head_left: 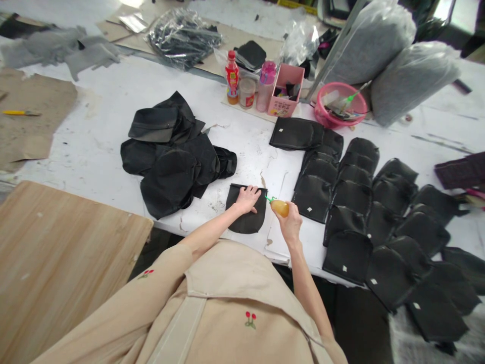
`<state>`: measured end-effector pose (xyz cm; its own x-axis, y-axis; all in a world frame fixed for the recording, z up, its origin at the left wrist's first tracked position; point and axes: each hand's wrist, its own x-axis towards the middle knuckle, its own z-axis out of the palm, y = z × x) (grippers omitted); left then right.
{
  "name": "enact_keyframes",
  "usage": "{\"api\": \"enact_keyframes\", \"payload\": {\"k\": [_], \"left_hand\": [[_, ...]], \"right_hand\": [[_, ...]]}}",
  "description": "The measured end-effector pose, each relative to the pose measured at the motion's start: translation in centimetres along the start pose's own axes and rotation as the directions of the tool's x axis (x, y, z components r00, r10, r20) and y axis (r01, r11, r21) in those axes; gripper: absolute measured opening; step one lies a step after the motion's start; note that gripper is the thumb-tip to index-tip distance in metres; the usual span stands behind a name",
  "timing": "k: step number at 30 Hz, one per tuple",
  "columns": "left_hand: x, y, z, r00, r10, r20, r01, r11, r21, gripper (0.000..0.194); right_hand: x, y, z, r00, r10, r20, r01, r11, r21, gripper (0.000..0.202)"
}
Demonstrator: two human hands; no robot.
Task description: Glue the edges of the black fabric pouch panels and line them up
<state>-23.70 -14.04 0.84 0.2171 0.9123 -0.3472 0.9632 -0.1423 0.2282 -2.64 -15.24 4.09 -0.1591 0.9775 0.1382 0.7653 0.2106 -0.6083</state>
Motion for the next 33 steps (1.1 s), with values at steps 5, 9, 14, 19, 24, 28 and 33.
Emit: {"api": "enact_keyframes", "payload": {"k": [5, 9, 14, 19, 24, 28, 33], "left_hand": [[0.0, 0.0, 0.1, 1.0, -0.001, -0.011, 0.001, 1.0, 0.006, 0.091], [-0.1, 0.0, -0.1, 1.0, -0.001, -0.007, 0.001, 1.0, 0.002, 0.09], [-0.1, 0.1, -0.3, 1.0, -0.003, 0.001, 0.003, 1.0, -0.01, 0.087], [-0.3, 0.2, -0.6, 1.0, -0.006, 0.013, 0.006, 1.0, -0.008, 0.088], [-0.3, 0.3, -0.7, 1.0, -0.009, 0.022, 0.009, 1.0, 0.005, 0.086], [-0.2, 0.2, -0.3, 1.0, -0.001, 0.013, 0.0, 1.0, 0.02, 0.089], [-0.1, 0.0, -0.1, 1.0, -0.008, 0.018, 0.008, 1.0, 0.025, 0.087]], "right_hand": [[0.5, -0.1, 0.4, 1.0, 0.012, -0.013, -0.012, 1.0, 0.004, 0.044], [0.5, -0.1, 0.4, 1.0, 0.014, -0.004, -0.014, 1.0, 0.007, 0.047], [-0.8, -0.2, -0.4, 1.0, 0.012, 0.004, -0.012, 1.0, 0.007, 0.047], [-1.6, -0.2, -0.7, 1.0, 0.016, 0.001, -0.016, 1.0, 0.005, 0.048], [-1.9, -0.1, -0.7, 1.0, 0.026, -0.005, -0.026, 1.0, 0.001, 0.047], [-2.4, 0.0, -0.9, 1.0, 0.03, -0.001, -0.03, 1.0, 0.007, 0.046], [-3.4, 0.2, -1.0, 0.999, 0.043, 0.0, -0.043, 0.999, 0.016, 0.047]]}}
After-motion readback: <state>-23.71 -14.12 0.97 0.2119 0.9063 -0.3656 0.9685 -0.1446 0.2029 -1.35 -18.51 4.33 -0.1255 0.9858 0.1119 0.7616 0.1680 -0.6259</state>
